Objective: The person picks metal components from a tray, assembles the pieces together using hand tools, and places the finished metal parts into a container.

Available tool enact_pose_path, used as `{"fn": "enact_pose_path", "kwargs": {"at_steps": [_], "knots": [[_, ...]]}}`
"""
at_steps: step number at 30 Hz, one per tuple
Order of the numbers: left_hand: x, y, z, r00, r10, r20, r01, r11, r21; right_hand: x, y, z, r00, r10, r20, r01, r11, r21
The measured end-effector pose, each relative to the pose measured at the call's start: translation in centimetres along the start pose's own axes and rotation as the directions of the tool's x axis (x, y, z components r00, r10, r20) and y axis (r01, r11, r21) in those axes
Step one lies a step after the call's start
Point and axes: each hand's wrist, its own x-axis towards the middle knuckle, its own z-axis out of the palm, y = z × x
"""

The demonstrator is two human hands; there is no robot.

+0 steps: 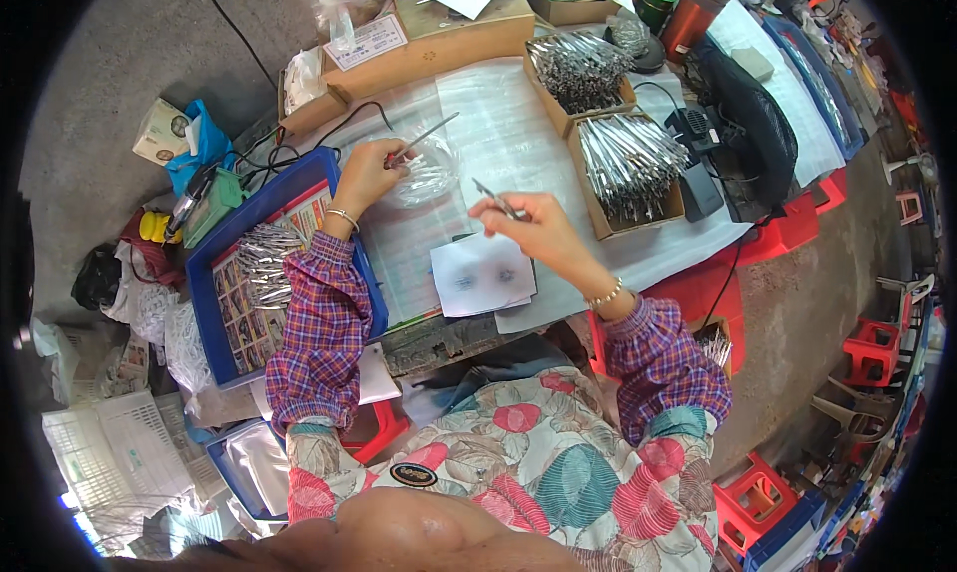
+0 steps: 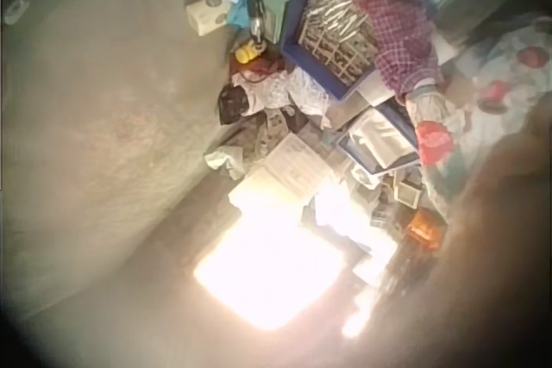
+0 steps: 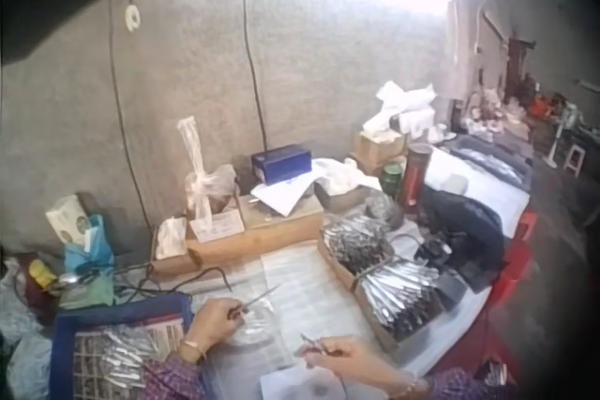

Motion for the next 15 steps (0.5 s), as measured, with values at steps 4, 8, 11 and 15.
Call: {"fn": "enact_pose_path", "kwargs": {"at_steps": [4, 8, 11, 15], "knots": [[-0.3, 1.2, 0.1, 1.000, -0.023, -0.003, 0.023, 0.996, 0.081, -4.1, 1.4, 0.7, 0.986, 0.124, 0.110, -0.135, 0.986, 0.100], [-0.3, 1.8, 0.4, 0.996, -0.065, -0.068, 0.071, 0.993, 0.099, -7.3, 3.3, 2.1, 0.949, 0.154, 0.276, -0.232, 0.933, 0.275], [-0.7, 1.9, 0.5, 0.988, 0.000, -0.157, 0.014, 0.996, 0.088, -8.5, 4.5, 2.8, 0.942, 0.108, 0.318, -0.206, 0.934, 0.293], [-2.4, 3.6, 0.0, 0.969, -0.085, -0.232, 0.069, 0.995, -0.073, -9.9, 6.5, 3.6, 0.937, 0.065, 0.343, -0.222, 0.868, 0.444]]}}
